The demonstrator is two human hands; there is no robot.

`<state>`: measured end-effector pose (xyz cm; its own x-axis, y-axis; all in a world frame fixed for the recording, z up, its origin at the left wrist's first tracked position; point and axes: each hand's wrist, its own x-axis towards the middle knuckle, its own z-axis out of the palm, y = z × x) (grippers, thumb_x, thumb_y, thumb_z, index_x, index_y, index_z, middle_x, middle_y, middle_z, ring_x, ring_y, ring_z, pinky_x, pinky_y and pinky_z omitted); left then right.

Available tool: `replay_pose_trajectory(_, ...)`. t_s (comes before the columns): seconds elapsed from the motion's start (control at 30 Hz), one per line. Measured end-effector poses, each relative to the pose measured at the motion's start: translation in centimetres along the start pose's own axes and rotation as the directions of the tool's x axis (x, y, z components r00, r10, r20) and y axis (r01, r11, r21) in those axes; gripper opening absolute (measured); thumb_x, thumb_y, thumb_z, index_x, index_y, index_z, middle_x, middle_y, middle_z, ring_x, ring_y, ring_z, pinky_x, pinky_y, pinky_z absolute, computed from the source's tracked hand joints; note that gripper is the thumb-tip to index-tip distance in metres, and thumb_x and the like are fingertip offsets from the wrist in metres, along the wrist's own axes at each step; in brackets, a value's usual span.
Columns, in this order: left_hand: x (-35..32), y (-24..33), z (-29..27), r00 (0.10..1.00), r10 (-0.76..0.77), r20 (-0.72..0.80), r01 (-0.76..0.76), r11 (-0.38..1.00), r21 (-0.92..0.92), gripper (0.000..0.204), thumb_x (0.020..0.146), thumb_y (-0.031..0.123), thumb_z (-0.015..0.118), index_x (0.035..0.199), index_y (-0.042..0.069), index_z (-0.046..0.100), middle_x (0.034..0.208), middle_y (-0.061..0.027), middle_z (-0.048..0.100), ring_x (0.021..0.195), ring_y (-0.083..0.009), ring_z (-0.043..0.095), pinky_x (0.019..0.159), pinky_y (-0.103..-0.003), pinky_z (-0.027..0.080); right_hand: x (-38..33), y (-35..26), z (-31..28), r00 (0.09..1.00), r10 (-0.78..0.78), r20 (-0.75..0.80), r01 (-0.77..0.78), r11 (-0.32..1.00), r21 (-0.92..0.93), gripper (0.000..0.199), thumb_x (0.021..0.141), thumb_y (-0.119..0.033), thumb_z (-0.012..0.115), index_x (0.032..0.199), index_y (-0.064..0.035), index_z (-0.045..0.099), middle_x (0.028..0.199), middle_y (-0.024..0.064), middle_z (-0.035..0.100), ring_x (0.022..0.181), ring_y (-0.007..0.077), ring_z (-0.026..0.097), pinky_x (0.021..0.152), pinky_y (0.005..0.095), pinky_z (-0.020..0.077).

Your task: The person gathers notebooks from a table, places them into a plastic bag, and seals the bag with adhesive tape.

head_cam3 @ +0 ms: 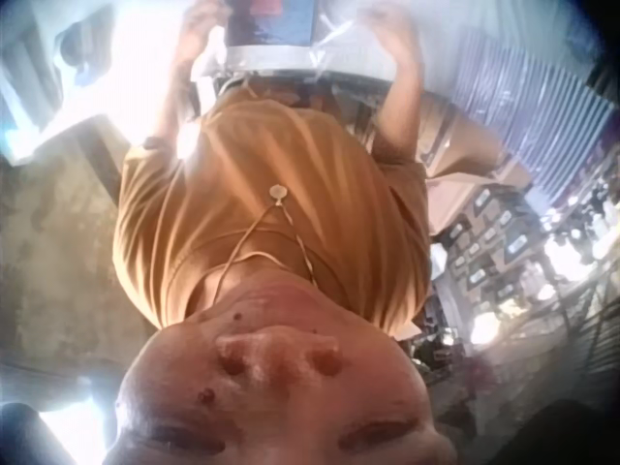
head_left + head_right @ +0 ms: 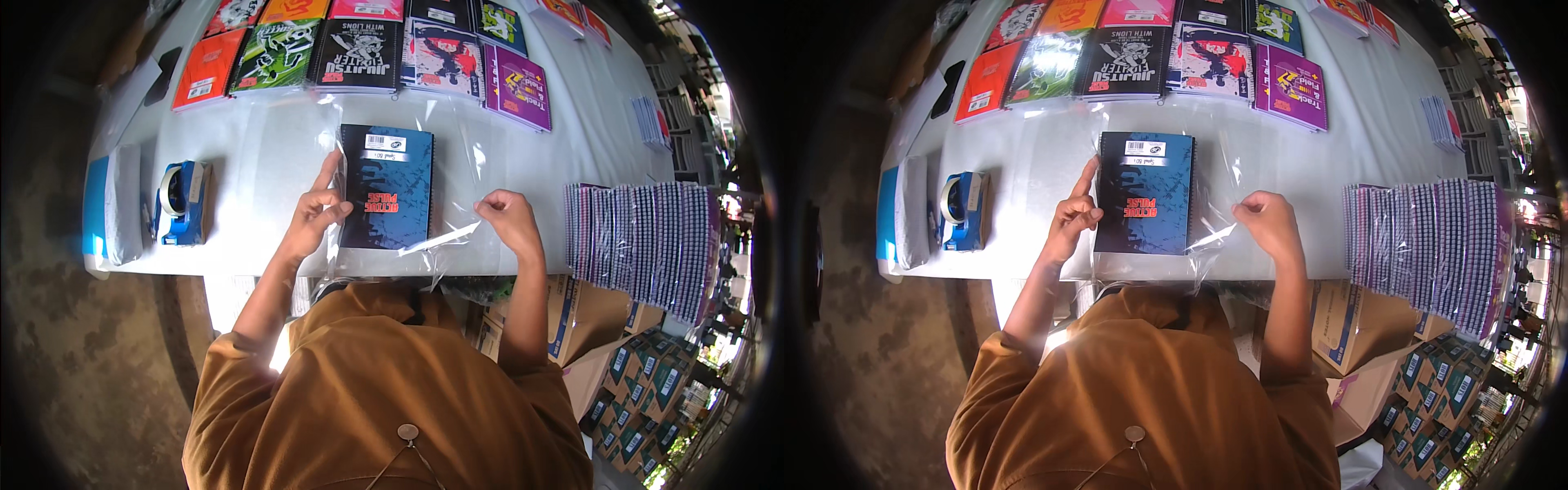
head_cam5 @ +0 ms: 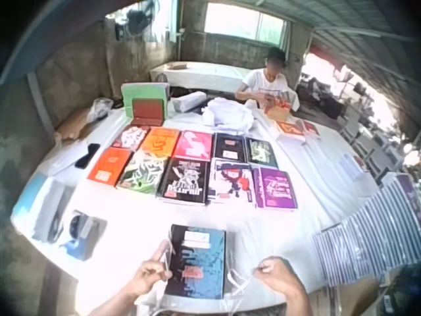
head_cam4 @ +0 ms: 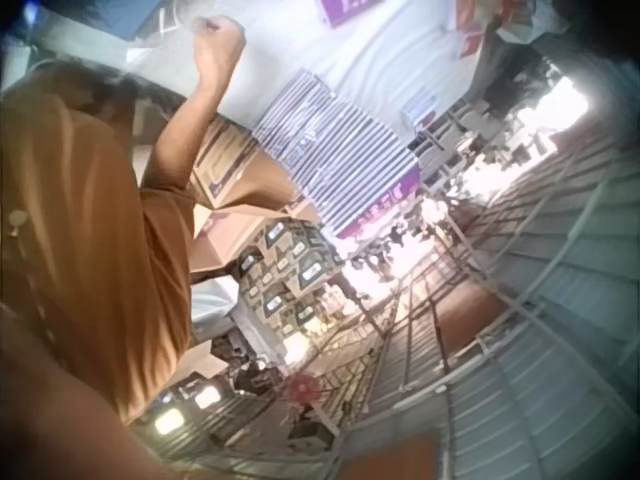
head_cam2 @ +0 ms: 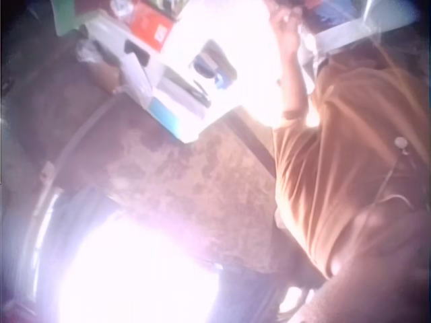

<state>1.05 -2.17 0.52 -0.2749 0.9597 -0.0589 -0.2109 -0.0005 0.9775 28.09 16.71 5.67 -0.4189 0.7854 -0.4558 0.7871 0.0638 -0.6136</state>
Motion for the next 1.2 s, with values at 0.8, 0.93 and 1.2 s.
replay_pose_trajectory(0.8, 13.4, 0.3, -4.0, 0.873, 0.488, 0.003, -0.228, 0.402, 0.887, 0.047, 0.079, 0.023, 0.062, 0.12, 0.003, 0.049, 0.113, -0.0156, 0.058, 0.109, -0.0342, 0.051, 0.093, -0.041, 0.038, 3.1, -6.0, 15.2, 0.692, -0.692, -0.206, 0.613, 0.714, -0.339, 0.016, 0.079, -0.014, 0.055, 0.083, 0.0, 0.05, 0.141, 0.033, 0.023, 0.134, 0.0465, 0.017, 0.109, 0.0538, 0.0103)
replay_pose_trajectory(0.93, 22.1, 0.5, -3.9, 0.89, -0.159, 0.427, -0.324, 0.438, 0.839, 0.029, 0.078, 0.035, 0.065, 0.088, 0.009, 0.068, 0.078, -0.0126, 0.065, 0.073, -0.0279, 0.062, 0.069, -0.036, 0.048, 3.4, -6.2, 15.3, 0.679, -0.703, -0.21, 0.624, 0.704, -0.341, 0.015, 0.078, -0.014, 0.055, 0.082, 0.0001, 0.052, 0.141, 0.0329, 0.024, 0.133, 0.0459, 0.019, 0.109, 0.0531, 0.011)
replay_pose_trajectory(1.2, 14.2, -0.6, -1.3, 0.867, 0.491, 0.085, -0.16, 0.113, 0.981, 0.038, 0.081, 0.019, 0.06, 0.117, 0.006, 0.052, 0.12, -0.0135, 0.05, 0.115, -0.0371, 0.04, 0.09, -0.05, 0.034, 3.9, -5.2, 15.3, 0.725, -0.64, -0.253, 0.549, 0.76, -0.348, 0.014, 0.077, -0.015, 0.056, 0.078, -0.0017, 0.053, 0.139, 0.0301, 0.03, 0.134, 0.0409, 0.023, 0.11, 0.0507, 0.0119)
